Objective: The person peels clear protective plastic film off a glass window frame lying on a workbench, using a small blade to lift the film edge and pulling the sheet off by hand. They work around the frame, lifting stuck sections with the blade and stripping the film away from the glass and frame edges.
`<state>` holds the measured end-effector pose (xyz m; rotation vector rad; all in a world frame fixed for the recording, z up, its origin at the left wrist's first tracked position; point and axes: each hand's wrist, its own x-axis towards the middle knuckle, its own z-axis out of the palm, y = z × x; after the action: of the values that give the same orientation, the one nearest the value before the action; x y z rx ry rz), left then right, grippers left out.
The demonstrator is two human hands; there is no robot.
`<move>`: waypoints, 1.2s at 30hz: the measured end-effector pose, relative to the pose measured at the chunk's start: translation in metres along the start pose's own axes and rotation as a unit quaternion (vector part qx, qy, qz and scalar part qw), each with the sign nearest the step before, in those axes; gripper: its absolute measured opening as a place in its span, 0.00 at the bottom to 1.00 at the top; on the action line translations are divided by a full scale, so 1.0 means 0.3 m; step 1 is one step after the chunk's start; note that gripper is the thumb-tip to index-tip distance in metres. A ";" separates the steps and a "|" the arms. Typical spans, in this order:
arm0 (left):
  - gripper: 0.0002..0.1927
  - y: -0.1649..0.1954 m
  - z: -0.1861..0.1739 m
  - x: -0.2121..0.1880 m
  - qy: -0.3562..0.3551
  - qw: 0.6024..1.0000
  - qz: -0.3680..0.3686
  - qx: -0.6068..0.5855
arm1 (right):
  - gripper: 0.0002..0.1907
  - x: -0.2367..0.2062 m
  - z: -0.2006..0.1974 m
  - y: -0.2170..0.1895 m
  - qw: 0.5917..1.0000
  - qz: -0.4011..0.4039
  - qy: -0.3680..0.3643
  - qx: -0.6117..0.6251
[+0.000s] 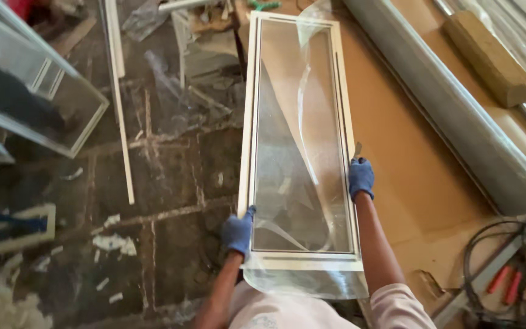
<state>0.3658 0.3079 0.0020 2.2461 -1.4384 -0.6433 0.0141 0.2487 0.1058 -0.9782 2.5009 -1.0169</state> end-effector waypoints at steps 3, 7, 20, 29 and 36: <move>0.37 -0.024 -0.011 0.104 -0.027 1.000 0.006 0.010 | 0.19 -0.002 0.084 -0.091 0.999 -0.036 0.021 -0.025; 0.27 -0.038 -0.113 0.320 -0.064 0.997 0.028 -0.035 | 0.39 -0.002 0.142 -0.234 0.987 0.128 -0.003 0.097; 0.20 0.023 -0.597 1.194 0.090 0.900 0.416 -0.098 | 0.19 -0.095 0.425 -0.405 0.510 0.044 -0.037 0.859; 0.25 0.652 -0.896 1.692 0.090 0.682 0.724 -0.051 | 0.24 -0.137 -0.133 -0.004 0.541 -0.091 0.314 0.775; 0.26 1.317 -0.623 1.813 0.050 0.534 0.843 0.027 | 0.20 -0.272 0.076 0.169 0.638 0.274 0.641 0.327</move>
<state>0.3818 -0.3304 0.2830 0.0322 -2.5114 0.2598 0.0600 0.3188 0.0536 1.1024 2.3377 -2.6040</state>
